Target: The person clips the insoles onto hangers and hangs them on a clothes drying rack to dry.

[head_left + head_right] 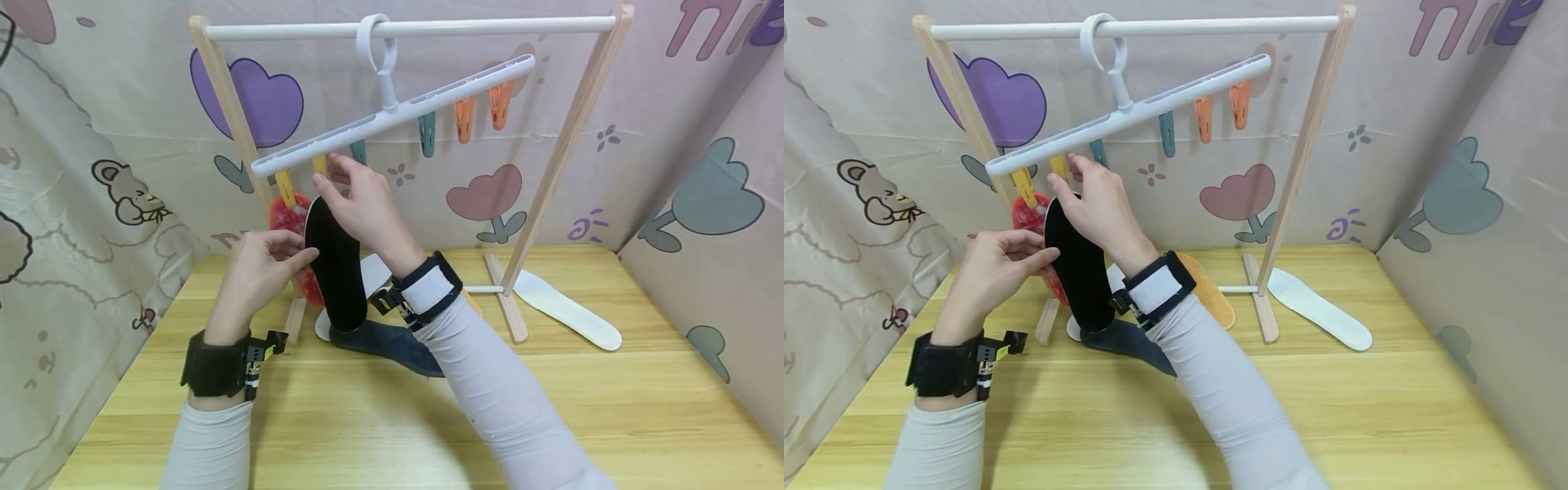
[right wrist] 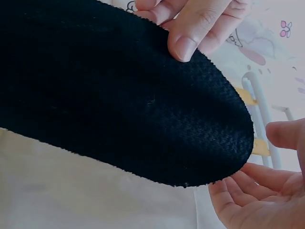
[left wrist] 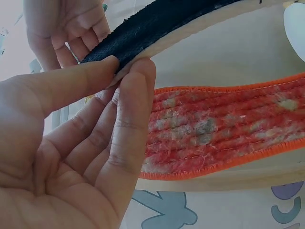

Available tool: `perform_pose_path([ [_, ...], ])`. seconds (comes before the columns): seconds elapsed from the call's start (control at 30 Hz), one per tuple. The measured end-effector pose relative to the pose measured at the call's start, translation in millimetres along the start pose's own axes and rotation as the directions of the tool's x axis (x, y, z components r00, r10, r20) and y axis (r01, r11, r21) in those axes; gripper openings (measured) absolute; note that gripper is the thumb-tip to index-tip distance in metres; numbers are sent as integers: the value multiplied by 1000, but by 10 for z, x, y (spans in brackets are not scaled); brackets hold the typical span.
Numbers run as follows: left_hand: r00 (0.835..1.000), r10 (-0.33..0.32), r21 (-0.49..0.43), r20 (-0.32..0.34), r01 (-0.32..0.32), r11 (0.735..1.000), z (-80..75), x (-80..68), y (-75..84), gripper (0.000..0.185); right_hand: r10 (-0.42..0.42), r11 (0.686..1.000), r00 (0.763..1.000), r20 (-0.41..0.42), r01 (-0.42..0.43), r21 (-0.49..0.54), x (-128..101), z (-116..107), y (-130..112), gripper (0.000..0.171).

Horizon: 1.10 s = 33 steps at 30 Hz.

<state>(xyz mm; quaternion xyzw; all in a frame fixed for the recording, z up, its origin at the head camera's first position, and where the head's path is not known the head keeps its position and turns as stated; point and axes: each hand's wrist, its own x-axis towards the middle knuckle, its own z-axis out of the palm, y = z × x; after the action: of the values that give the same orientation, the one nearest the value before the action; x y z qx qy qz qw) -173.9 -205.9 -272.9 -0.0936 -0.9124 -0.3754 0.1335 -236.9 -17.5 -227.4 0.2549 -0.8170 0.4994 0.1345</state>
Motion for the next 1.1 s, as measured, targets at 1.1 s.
perform_pose_path([
  [1.1,998,-44,-5,49,44,999,56,74,-115,24,23,984,1000,21,-26,174,239,13,97,36],
])
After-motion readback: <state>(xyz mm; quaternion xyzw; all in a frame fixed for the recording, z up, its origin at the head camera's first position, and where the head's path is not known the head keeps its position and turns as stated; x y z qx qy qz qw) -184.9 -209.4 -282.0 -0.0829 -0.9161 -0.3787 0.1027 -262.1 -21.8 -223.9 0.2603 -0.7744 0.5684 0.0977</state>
